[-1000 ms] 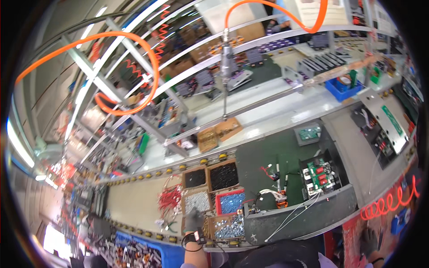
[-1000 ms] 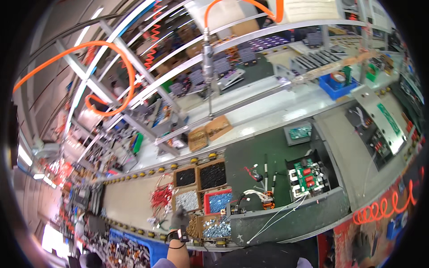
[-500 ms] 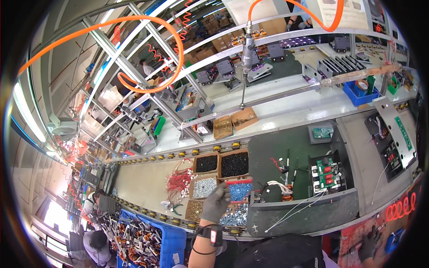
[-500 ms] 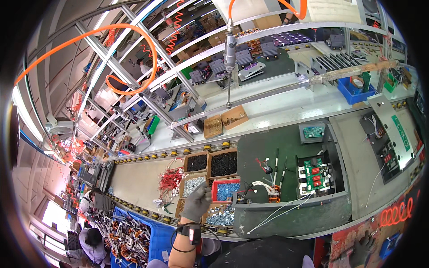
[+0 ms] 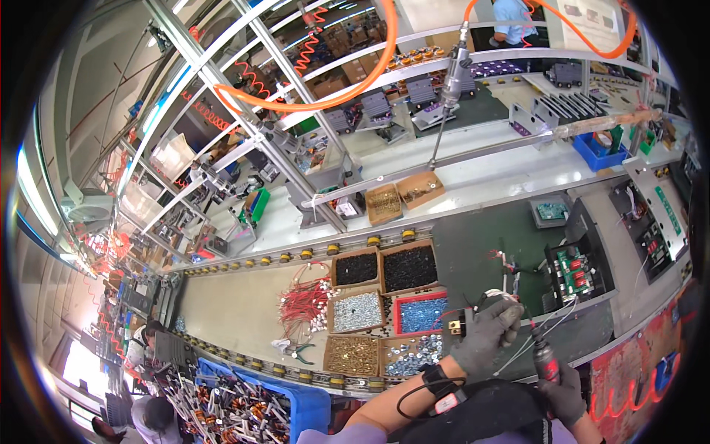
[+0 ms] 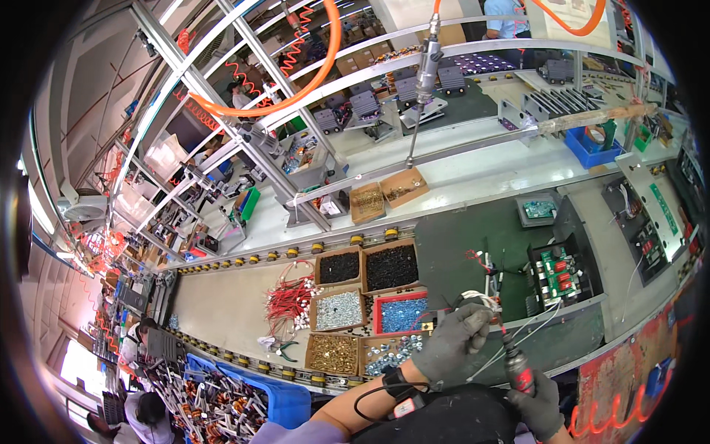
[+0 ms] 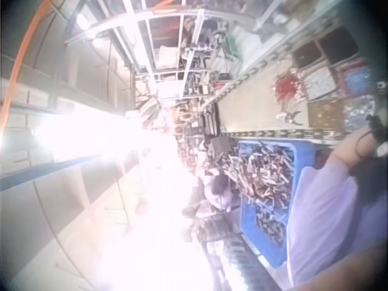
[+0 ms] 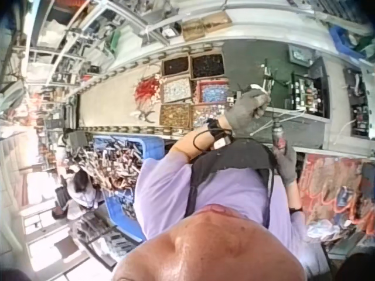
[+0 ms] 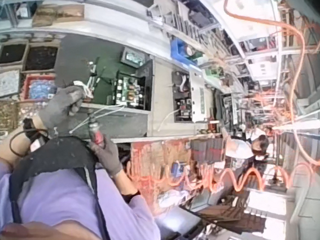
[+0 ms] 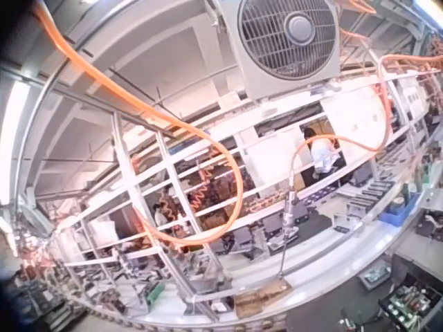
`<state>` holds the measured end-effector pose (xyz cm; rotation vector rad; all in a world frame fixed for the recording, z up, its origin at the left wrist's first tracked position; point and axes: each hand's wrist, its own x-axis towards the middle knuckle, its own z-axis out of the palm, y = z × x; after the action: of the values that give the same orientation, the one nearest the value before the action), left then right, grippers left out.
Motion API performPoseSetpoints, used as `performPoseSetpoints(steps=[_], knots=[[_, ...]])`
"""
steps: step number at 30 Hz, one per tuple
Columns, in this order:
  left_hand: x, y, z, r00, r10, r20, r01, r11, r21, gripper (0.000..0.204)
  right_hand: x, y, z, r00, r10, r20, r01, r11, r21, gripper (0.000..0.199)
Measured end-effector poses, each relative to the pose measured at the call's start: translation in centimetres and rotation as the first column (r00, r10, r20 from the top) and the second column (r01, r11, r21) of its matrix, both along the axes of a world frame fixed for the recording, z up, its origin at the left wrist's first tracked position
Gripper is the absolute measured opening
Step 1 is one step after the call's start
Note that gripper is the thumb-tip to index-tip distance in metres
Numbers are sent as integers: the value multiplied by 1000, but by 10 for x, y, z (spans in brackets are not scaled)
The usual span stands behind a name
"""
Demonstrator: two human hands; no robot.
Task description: Assemble internal components of an electronic device housing using a power screwdriver.
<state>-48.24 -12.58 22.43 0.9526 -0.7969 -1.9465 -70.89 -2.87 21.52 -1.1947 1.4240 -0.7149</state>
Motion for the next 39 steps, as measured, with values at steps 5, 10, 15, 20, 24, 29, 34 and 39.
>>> performPoseSetpoints(steps=[5, 10, 15, 20, 24, 29, 34, 39], knots=[[37, 6, -1, 993, 110, 48, -109, 994, -7, 24, 55, 11, 12, 999, 27, -37, -28, 999, -42, 34], [62, 10, 7, 990, 37, 135, -37, 999, -5, 27, 83, 26, 16, 971, 37, -235, -46, 998, -31, 43], [58, 6, -6, 956, -132, 261, 117, 991, 71, 26, 87, 38, 10, 993, -24, -117, 30, 998, 49, 46], [37, 0, -26, 992, -121, -36, 122, 992, 22, 35, 76, 41, 4, 989, -76, 130, 46, 974, 221, 43], [27, -9, -33, 971, -235, 43, 233, 971, 55, 43, 68, 38, -5, 957, -86, 276, 20, 972, 235, 44], [29, -44, -27, 811, -572, 123, 565, 820, 93, 53, 42, 43, -28, 952, -149, 267, 100, 977, 189, 49], [48, -122, -27, 581, -260, 771, 588, 789, -177, 49, 1, 65, -57, 813, -511, 280, 423, 848, 318, 51], [14, -173, -78, -29, 153, 988, 957, 288, -17, 63, -9, 68, -112, 852, -509, 121, 436, 819, 372, 53]])
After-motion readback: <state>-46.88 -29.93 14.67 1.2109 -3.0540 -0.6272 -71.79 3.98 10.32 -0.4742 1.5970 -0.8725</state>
